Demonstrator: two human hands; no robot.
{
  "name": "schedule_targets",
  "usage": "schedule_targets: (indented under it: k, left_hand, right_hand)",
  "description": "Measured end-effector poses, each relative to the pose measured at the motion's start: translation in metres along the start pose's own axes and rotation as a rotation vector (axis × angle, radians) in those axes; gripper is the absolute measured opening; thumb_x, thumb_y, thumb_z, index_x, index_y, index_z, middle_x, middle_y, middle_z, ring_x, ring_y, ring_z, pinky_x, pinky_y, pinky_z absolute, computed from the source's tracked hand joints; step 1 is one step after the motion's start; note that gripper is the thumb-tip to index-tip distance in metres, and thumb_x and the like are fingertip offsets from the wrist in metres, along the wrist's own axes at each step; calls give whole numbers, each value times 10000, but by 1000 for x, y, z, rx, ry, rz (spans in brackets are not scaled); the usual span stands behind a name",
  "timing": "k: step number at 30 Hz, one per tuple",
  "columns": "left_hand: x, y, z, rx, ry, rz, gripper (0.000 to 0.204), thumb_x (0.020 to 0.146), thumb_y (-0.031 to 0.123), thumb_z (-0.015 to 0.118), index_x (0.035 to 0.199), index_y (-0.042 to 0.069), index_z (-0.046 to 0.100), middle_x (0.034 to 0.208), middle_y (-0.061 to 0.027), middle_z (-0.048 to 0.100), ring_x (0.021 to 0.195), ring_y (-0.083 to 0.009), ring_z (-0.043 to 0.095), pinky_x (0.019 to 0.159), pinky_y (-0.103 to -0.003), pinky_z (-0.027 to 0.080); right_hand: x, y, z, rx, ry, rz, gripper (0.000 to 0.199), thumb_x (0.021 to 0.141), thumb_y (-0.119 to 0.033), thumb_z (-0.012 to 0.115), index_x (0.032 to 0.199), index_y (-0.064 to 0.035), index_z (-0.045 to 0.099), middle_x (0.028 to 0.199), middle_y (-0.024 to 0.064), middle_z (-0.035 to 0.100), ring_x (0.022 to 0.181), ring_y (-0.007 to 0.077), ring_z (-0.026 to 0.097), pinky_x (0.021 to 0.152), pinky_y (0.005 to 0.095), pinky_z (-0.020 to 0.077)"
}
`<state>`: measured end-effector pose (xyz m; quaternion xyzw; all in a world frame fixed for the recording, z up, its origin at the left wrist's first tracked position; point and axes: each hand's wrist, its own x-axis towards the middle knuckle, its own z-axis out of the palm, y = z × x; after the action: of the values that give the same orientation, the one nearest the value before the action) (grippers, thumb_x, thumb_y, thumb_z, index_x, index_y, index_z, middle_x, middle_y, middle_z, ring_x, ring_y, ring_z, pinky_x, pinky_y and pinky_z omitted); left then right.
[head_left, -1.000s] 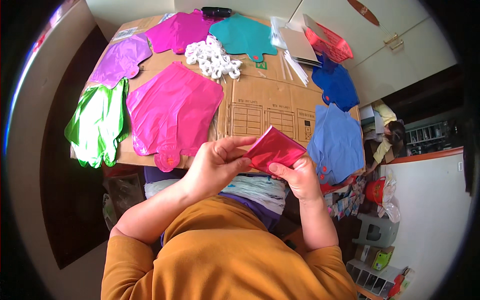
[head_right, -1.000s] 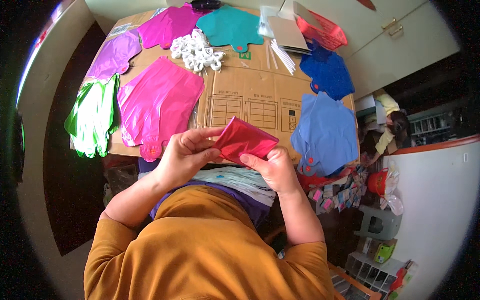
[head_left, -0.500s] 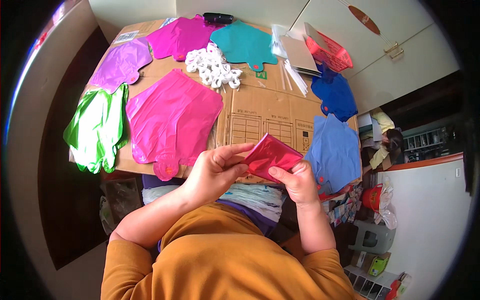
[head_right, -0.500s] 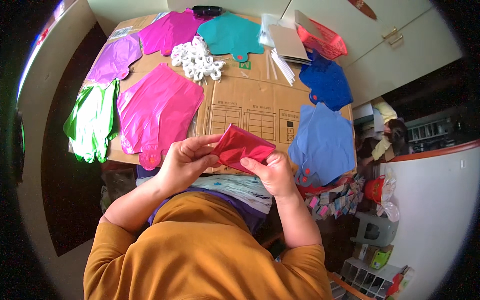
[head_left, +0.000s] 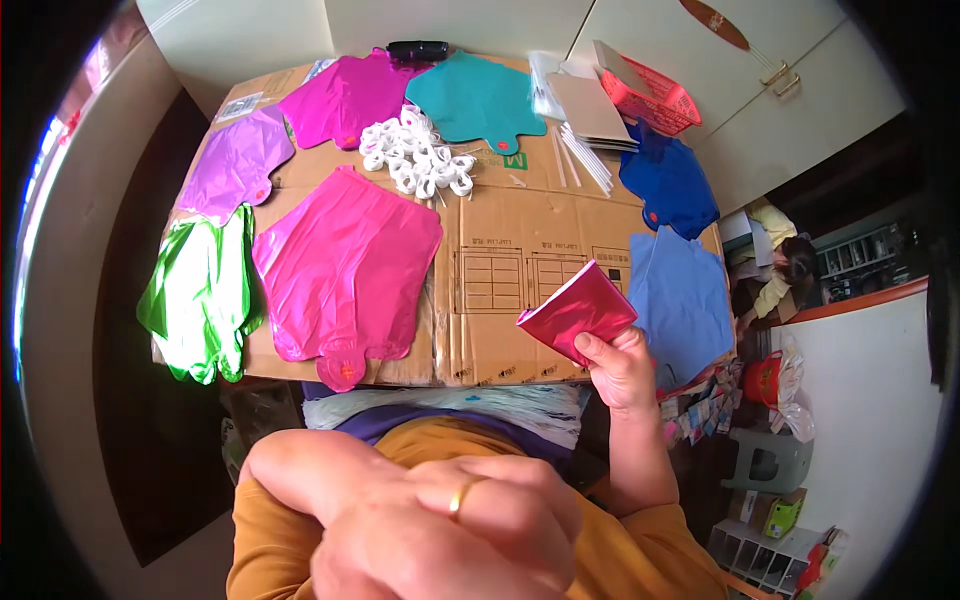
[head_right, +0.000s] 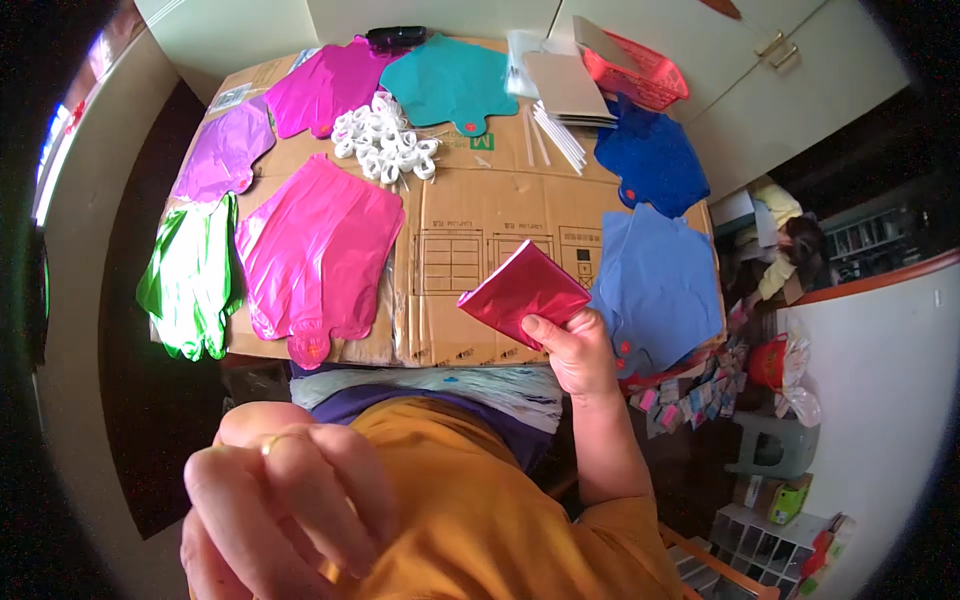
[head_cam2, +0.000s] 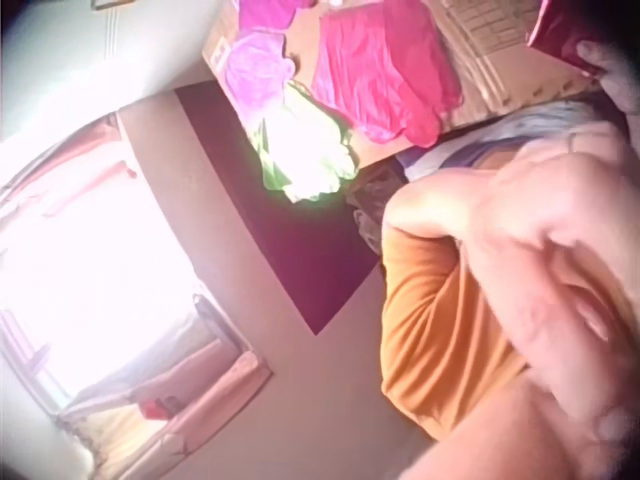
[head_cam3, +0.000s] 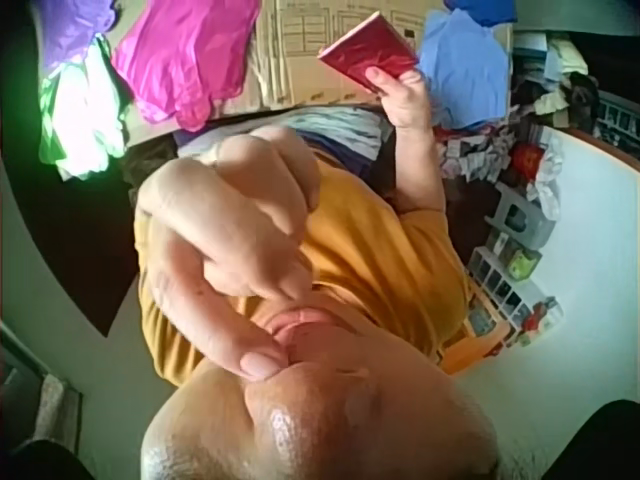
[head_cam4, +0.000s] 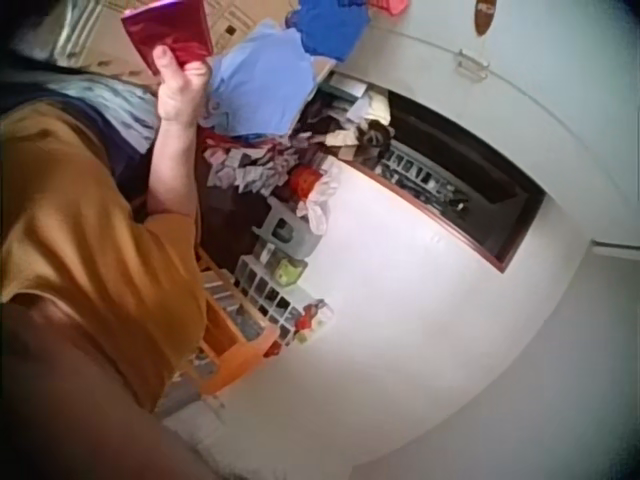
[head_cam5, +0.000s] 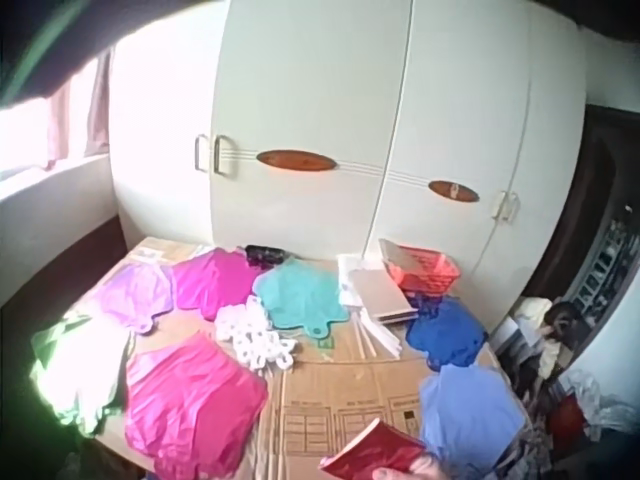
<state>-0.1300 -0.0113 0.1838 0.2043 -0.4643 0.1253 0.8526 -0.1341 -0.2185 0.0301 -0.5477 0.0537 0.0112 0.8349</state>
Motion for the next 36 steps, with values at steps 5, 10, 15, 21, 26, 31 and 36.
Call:
schedule_targets:
  k: [5, 10, 15, 21, 26, 31, 36]
  left_hand:
    - [-14, -11, 43, -69, 345, -6, 207, 870, 79, 635, 933, 251, 733, 994, -123, 595, 732, -145, 522, 632, -259, 389]
    - [1, -35, 7, -161, -57, 28, 236, 893, 27, 560, 861, 217, 696, 952, -121, 576, 711, -150, 543, 611, -240, 385]
    - [8, -43, 6, -150, -108, -134, 173, 890, 51, 577, 797, 178, 650, 891, -112, 571, 656, -152, 539, 579, -250, 397]
    - [16, -56, 5, -143, -150, -279, 174, 887, 79, 598, 721, 131, 594, 817, -101, 564, 590, -154, 534, 542, -262, 412]
    - [24, -69, 2, -132, -192, -382, 239, 885, 103, 616, 657, 91, 548, 756, -92, 559, 535, -156, 530, 510, -272, 424]
    - [37, -84, 2, -120, -280, -497, 166, 867, 113, 617, 710, 78, 572, 766, -100, 586, 580, -193, 560, 544, -302, 451]
    - [46, -87, 8, -30, -557, -634, 70, 844, 119, 614, 793, 72, 614, 794, -112, 622, 651, -239, 598, 594, -336, 482]
  right_hand:
    - [-2, -4, -6, 17, 9, -33, 217, 845, -19, 674, 1061, -14, 665, 1026, 44, 682, 940, 120, 616, 864, 290, 468]
    - [-6, -5, -18, 41, -17, -46, 304, 828, -28, 686, 1127, -20, 632, 1085, 69, 670, 1017, 177, 615, 938, 342, 451]
    - [-6, -13, -21, 86, -17, -96, 331, 824, -25, 688, 1148, -21, 621, 1108, 70, 662, 1034, 188, 608, 948, 359, 447]
    - [-4, -18, -36, 91, -6, -122, 355, 821, -23, 685, 1168, -28, 608, 1115, 77, 657, 1052, 194, 602, 960, 362, 443]
    - [-6, -24, -49, 79, 28, -146, 360, 815, -25, 689, 1166, -31, 608, 1107, 77, 659, 1038, 201, 610, 957, 372, 452]
    - [-3, -30, -62, 77, 83, -164, 363, 810, -35, 698, 1162, -28, 607, 1096, 84, 661, 997, 200, 623, 913, 362, 476]
    - [3, -35, -69, 94, 81, -152, 339, 814, -36, 693, 1144, -23, 618, 1085, 91, 665, 963, 191, 627, 855, 341, 485]
